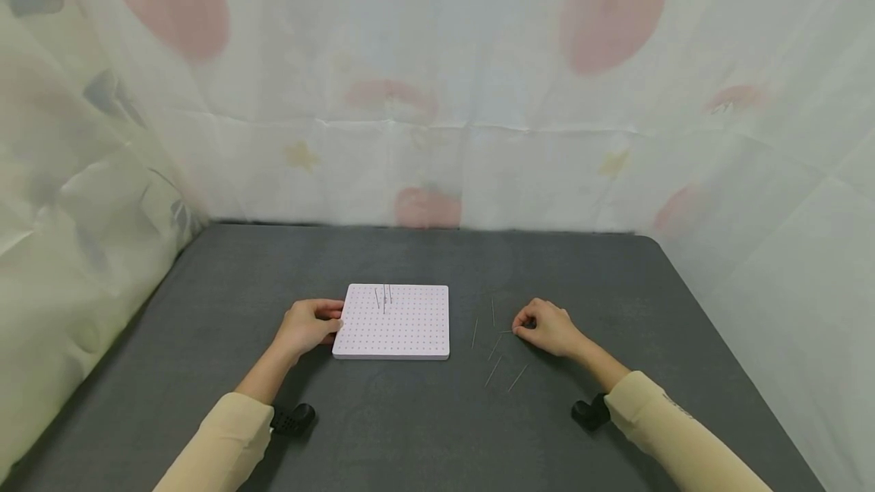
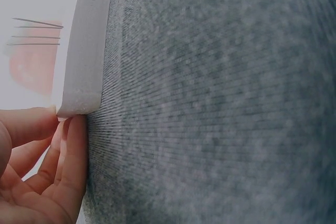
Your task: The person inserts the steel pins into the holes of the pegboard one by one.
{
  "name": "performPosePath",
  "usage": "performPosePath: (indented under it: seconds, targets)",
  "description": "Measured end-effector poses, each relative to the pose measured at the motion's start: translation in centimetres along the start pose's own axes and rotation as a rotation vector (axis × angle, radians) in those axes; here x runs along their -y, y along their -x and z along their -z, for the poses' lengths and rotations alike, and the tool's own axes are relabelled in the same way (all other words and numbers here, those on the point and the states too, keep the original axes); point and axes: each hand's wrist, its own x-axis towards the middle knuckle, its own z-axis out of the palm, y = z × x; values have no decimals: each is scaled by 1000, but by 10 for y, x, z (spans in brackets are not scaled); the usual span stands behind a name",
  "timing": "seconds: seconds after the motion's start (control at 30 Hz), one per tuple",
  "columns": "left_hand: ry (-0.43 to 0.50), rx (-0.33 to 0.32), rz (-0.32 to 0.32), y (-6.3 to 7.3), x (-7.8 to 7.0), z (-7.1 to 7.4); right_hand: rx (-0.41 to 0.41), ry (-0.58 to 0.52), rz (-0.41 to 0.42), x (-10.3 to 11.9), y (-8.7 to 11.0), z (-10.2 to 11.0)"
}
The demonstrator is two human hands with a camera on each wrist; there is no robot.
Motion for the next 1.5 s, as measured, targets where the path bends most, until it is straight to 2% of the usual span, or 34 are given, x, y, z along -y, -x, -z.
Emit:
performPosePath:
  seconds: [0.43, 0.8, 1.07, 1.37, 1.5]
  targets:
    - [-4, -2, -17, 3, -1, -1, -11, 14, 13, 3, 2, -1]
    - [-6, 0, -19, 4, -2, 0, 16, -11, -16, 4, 0, 1]
    - [-20, -9, -14, 2, -1, 0, 30, -91, 42, 7, -6, 6]
    - [-7, -10, -5, 2, -1, 1, 112, -206, 25, 27, -11, 16]
    - [-7, -9, -9, 2, 0, 0, 129, -227, 45, 33, -16, 16]
